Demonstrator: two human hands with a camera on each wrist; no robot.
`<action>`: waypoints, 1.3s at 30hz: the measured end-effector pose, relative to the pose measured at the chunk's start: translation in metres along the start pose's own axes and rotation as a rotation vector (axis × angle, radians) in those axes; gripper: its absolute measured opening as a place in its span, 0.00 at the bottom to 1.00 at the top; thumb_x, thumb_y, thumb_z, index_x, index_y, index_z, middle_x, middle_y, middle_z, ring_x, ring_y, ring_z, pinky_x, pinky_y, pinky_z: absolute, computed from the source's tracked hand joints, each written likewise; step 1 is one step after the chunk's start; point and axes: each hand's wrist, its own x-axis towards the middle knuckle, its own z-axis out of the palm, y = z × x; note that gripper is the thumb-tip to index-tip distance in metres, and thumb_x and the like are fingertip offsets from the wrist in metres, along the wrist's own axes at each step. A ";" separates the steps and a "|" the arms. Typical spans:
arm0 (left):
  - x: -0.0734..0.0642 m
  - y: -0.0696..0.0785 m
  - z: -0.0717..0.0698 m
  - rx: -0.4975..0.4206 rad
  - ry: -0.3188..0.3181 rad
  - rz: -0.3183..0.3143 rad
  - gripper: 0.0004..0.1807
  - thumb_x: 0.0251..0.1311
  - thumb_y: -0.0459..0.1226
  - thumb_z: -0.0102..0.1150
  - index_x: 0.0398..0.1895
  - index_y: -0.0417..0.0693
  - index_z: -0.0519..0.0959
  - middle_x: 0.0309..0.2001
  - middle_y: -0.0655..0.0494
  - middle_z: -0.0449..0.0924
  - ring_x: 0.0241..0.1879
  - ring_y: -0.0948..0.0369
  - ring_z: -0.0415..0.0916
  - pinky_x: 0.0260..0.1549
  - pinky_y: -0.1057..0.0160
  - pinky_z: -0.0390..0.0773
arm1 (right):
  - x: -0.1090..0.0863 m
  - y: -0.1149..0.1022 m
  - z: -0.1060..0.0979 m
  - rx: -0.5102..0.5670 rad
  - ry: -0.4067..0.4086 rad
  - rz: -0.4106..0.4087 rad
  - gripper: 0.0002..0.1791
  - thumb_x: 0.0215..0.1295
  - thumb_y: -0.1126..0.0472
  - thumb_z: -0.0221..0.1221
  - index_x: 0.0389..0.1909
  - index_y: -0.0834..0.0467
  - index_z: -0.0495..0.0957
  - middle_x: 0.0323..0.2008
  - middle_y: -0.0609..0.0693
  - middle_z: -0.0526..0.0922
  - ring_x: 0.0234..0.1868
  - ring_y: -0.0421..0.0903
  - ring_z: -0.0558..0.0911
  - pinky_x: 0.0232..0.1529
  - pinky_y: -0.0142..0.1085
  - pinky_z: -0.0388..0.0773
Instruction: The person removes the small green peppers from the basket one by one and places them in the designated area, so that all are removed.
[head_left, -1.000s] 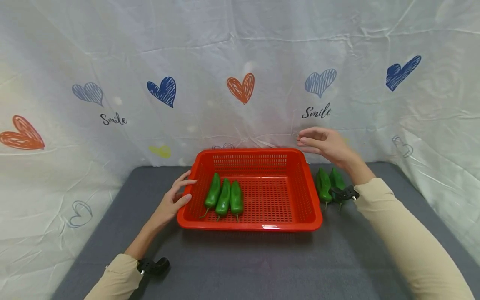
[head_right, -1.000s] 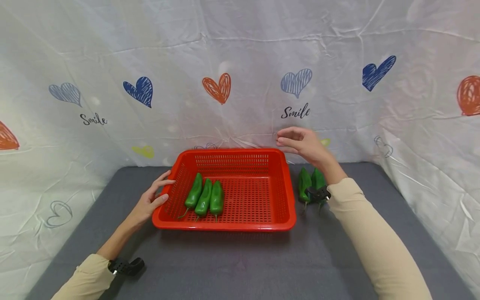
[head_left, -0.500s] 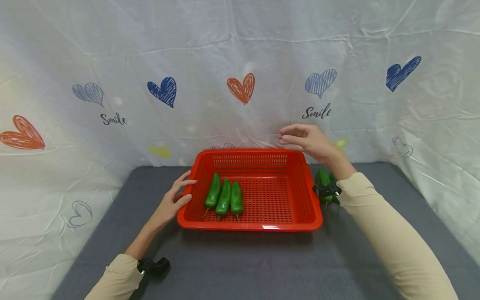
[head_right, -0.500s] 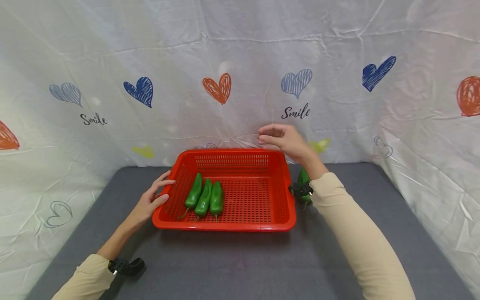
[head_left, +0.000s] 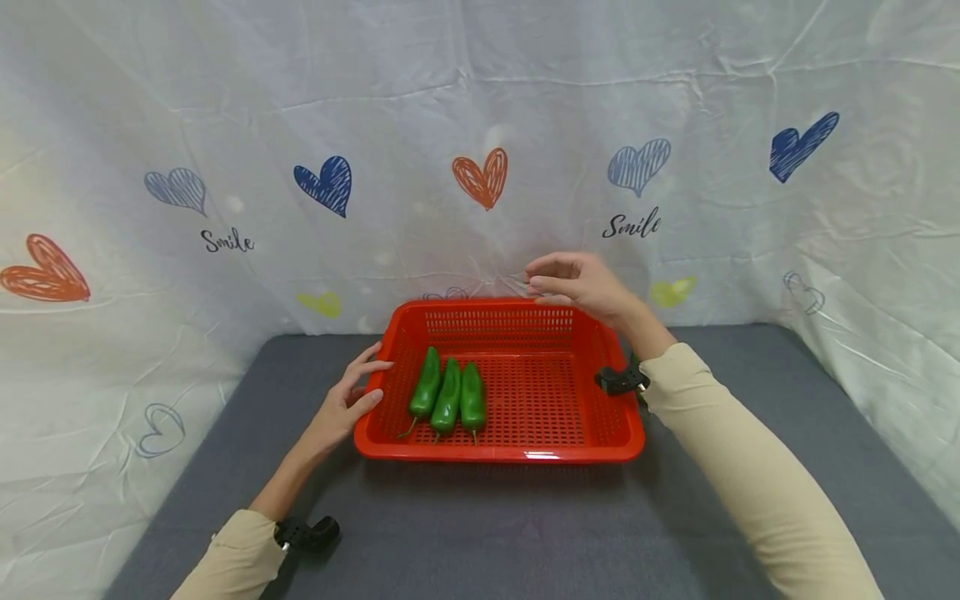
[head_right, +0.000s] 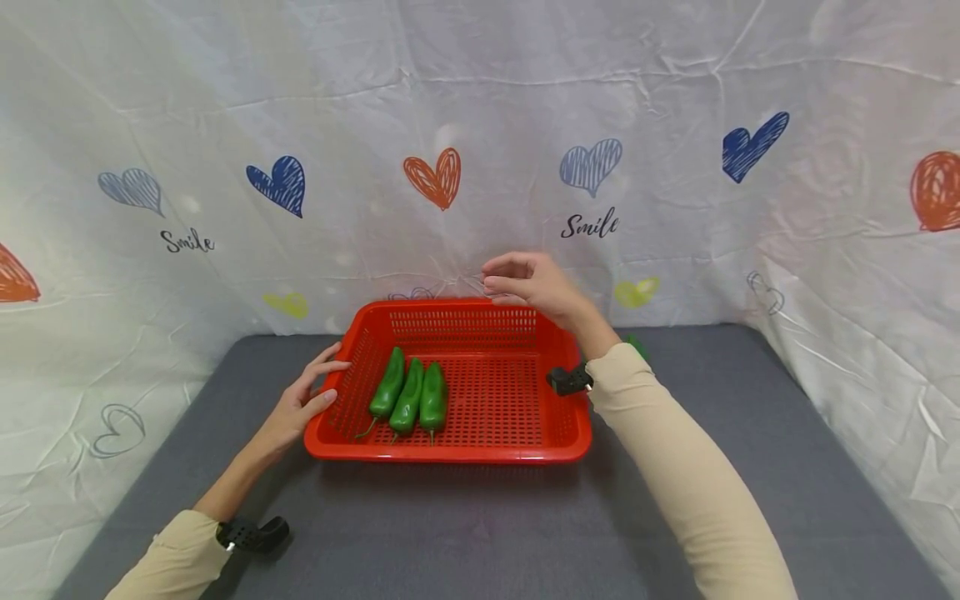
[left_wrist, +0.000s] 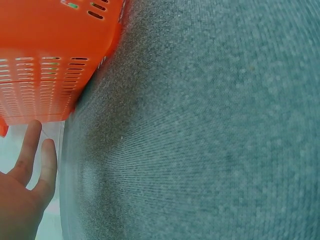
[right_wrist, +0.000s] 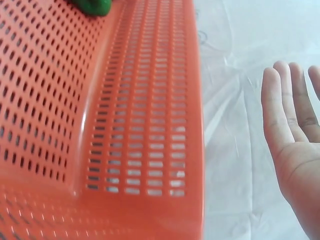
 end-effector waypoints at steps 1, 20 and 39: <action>0.000 0.000 0.000 -0.003 0.000 0.000 0.23 0.73 0.26 0.49 0.70 0.35 0.67 0.80 0.47 0.44 0.50 0.37 0.78 0.43 0.56 0.83 | 0.002 0.001 0.002 -0.010 -0.009 0.005 0.20 0.71 0.70 0.62 0.59 0.76 0.73 0.53 0.70 0.79 0.53 0.65 0.80 0.54 0.52 0.78; 0.000 0.000 0.000 -0.006 0.000 -0.002 0.23 0.74 0.26 0.49 0.70 0.36 0.67 0.80 0.47 0.43 0.50 0.35 0.77 0.43 0.56 0.84 | 0.018 0.023 0.045 0.046 -0.151 0.064 0.18 0.71 0.70 0.62 0.59 0.71 0.77 0.57 0.70 0.75 0.58 0.71 0.74 0.56 0.59 0.75; -0.001 -0.001 0.000 -0.039 -0.001 -0.008 0.23 0.74 0.26 0.49 0.70 0.36 0.67 0.80 0.48 0.43 0.51 0.40 0.79 0.43 0.54 0.84 | 0.034 0.051 0.074 0.080 -0.215 0.171 0.22 0.71 0.71 0.61 0.62 0.75 0.72 0.57 0.70 0.76 0.61 0.72 0.72 0.60 0.60 0.70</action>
